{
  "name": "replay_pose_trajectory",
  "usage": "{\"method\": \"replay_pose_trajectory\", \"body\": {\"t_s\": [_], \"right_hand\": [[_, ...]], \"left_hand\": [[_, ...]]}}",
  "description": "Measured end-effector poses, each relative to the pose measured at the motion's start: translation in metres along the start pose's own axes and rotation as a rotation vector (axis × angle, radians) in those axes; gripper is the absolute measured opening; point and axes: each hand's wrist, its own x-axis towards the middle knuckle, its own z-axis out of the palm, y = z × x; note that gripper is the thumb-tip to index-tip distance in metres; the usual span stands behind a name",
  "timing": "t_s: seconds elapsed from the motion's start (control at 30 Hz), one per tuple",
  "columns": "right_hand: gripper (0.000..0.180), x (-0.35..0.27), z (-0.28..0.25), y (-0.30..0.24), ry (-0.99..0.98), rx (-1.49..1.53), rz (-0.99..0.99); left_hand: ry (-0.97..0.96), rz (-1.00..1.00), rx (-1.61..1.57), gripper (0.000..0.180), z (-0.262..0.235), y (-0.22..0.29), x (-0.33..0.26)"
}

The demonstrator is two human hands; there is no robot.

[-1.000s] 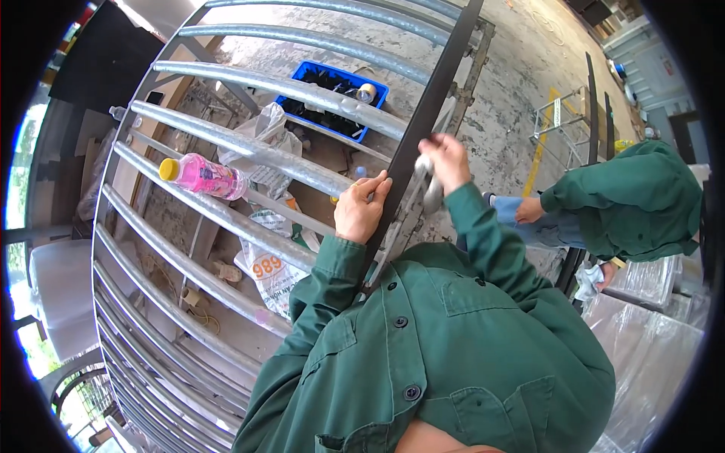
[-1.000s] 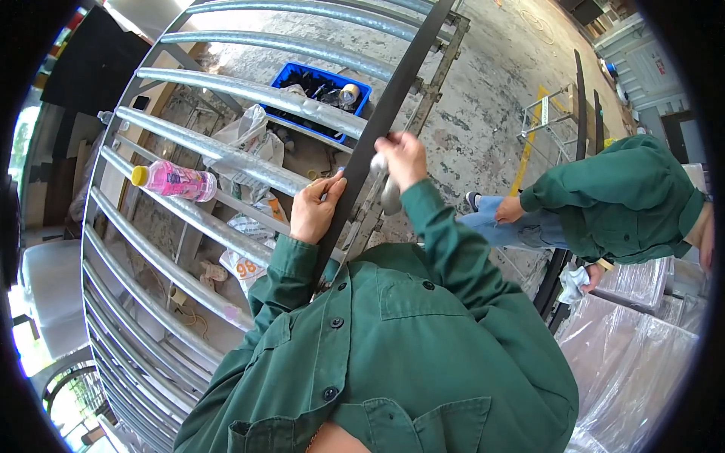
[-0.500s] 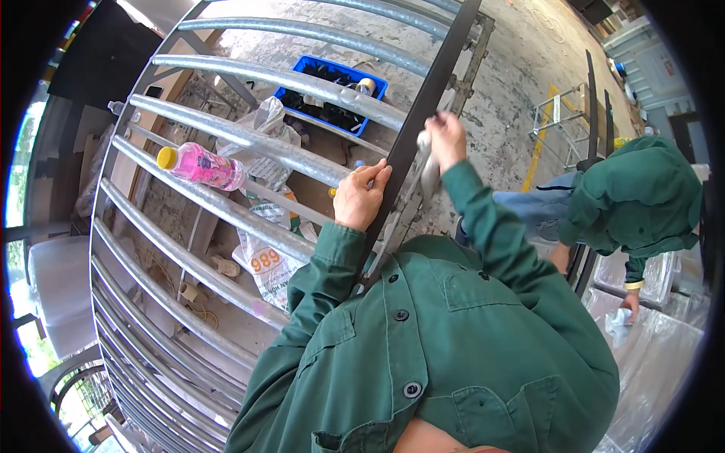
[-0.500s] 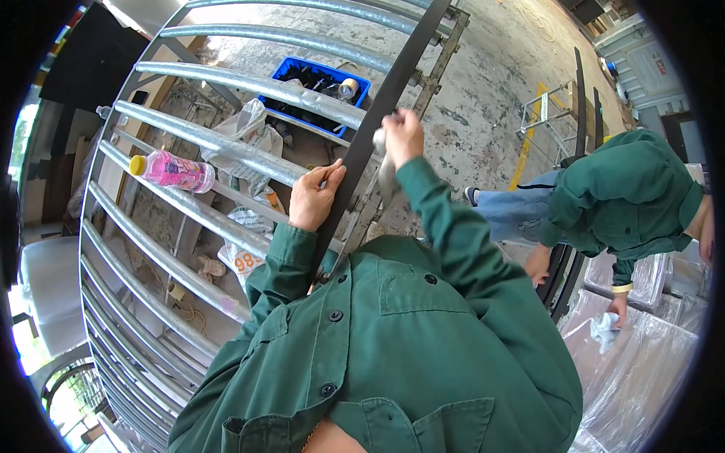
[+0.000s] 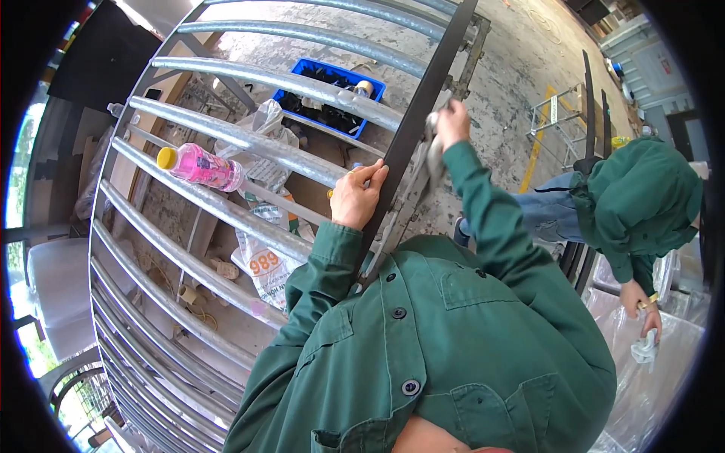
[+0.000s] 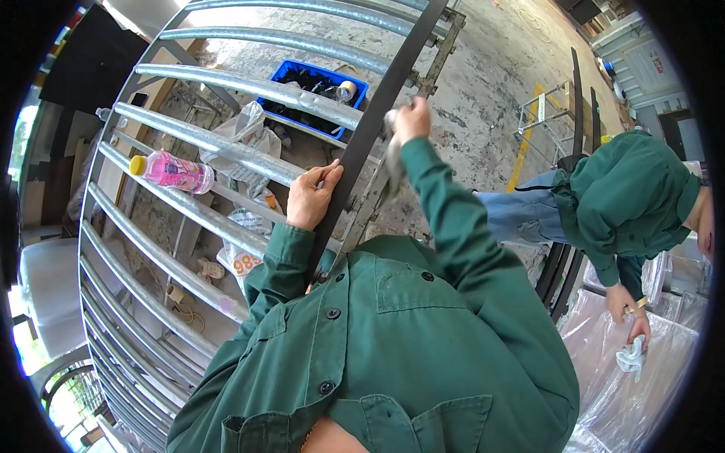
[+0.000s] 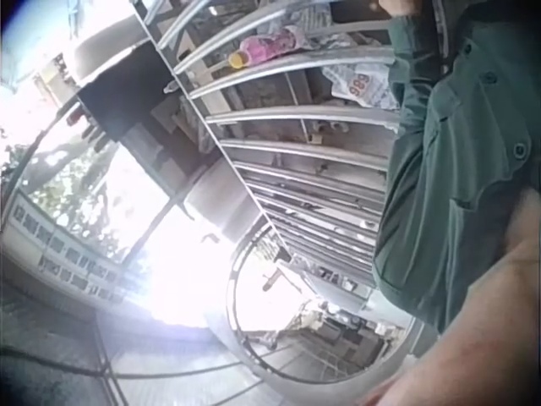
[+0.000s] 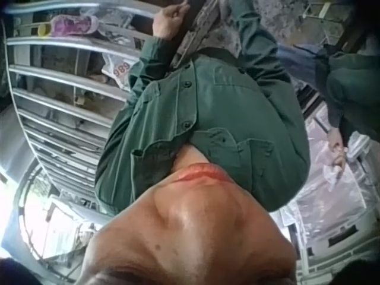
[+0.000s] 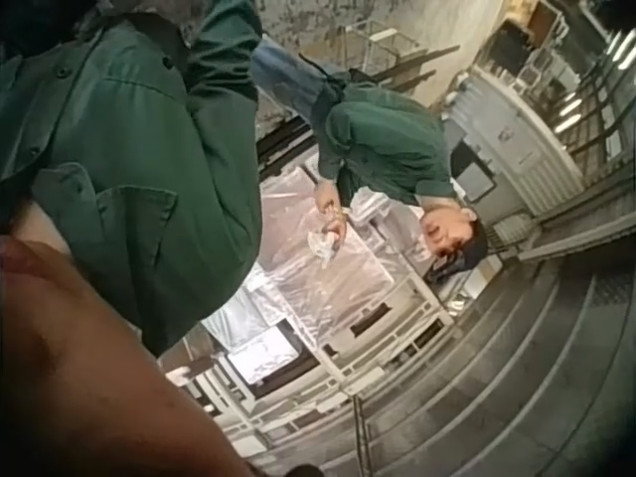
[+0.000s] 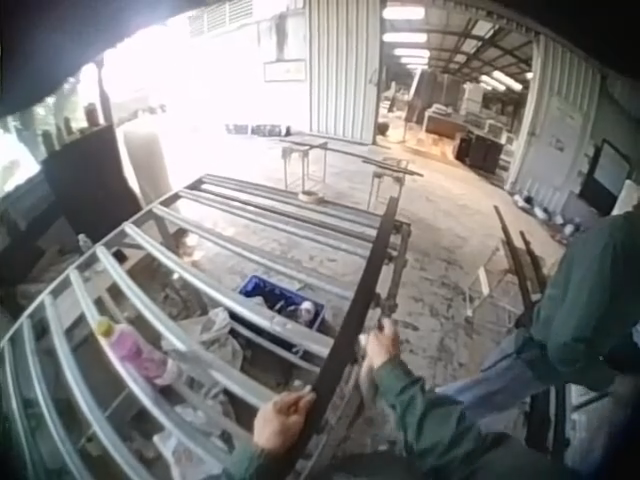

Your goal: Trimming the edges of dark furniture slats with a utility knife and cleaning them using a liquid solution and a cloth.

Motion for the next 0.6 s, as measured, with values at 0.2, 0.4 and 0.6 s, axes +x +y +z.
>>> {"method": "replay_pose_trajectory", "body": {"t_s": [0.2,0.4,0.6], "right_hand": [[0.050,0.038,-0.039,-0.022,-0.198,0.238,0.316],[0.035,0.004,-0.040,-0.039,-0.441,0.577,0.302],[0.036,-0.013,-0.029,-0.047,-0.472,0.493,0.400]], "left_hand": [[0.013,-0.036,-0.001,0.027,-0.006,-0.009,-0.001],[0.005,-0.010,-0.019,0.026,0.001,-0.010,0.002],[0.008,-0.003,-0.031,0.026,0.003,-0.016,0.002]]}}
